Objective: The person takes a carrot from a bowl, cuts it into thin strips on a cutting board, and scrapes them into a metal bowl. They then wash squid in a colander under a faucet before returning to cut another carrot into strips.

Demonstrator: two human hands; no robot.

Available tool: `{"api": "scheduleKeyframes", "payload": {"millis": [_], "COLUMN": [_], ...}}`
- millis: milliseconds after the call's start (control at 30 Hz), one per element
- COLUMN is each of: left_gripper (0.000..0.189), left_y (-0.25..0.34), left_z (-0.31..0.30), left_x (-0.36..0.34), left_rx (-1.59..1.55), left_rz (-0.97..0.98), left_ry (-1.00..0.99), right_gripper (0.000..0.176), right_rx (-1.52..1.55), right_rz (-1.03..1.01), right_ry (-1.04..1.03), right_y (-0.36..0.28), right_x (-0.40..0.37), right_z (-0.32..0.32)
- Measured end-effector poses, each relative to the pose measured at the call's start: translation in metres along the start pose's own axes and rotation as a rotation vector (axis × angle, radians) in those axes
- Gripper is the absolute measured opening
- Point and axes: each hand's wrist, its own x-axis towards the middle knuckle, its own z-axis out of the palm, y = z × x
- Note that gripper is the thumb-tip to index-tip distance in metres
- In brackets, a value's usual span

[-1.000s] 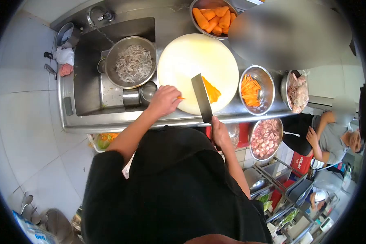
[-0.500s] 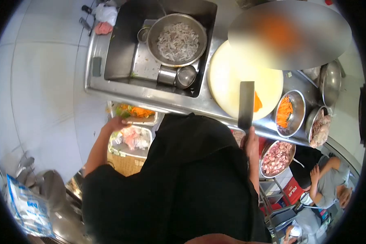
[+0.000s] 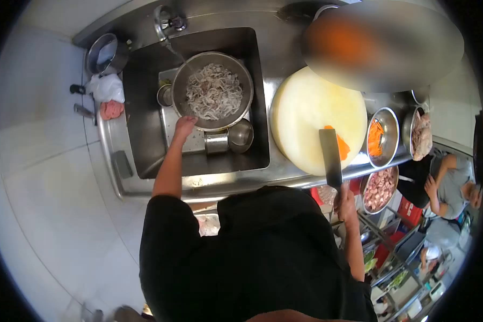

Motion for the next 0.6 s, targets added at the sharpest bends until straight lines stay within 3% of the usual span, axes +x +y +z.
{"api": "scheduleKeyframes", "payload": {"millis": [67, 167, 200, 300, 333, 433, 467, 600], "left_gripper": [0.047, 0.068, 0.086, 0.089, 0.094, 0.1, 0.107, 0.107], "left_y": [-0.029, 0.018, 0.023, 0.034, 0.03, 0.042, 0.05, 0.065], "left_z": [0.011, 0.054, 0.058, 0.072, 0.064, 0.067, 0.067, 0.074], "left_x": [0.066, 0.064, 0.081, 0.125, 0.144, 0.162, 0.169, 0.17], "left_rx": [-0.043, -0.077, 0.061, 0.569, 0.622, 0.736, 0.805, 0.867], "left_rz": [-0.058, -0.053, 0.038, 0.216, 0.402, 0.358, 0.239, 0.125], "left_ry": [-0.062, 0.166, 0.167, 0.329, 0.217, 0.187, 0.092, 0.127], "right_gripper": [0.07, 0.07, 0.07, 0.068, 0.067, 0.067, 0.068, 0.068], "right_rx": [0.008, 0.075, 0.086, 0.03, 0.019, 0.003, -0.009, -0.069], "right_rz": [0.038, 0.069, 0.071, 0.076, 0.088, 0.112, 0.124, 0.109], "right_ry": [0.017, 0.048, 0.054, 0.076, 0.082, 0.102, 0.117, 0.134], "right_y": [0.001, 0.001, -0.002, -0.005, -0.008, -0.018, -0.029, -0.03], "right_x": [-0.005, -0.01, -0.011, -0.016, -0.018, -0.021, -0.023, -0.025], "right_z": [0.005, 0.015, 0.018, 0.019, 0.02, 0.023, 0.026, 0.029]}}
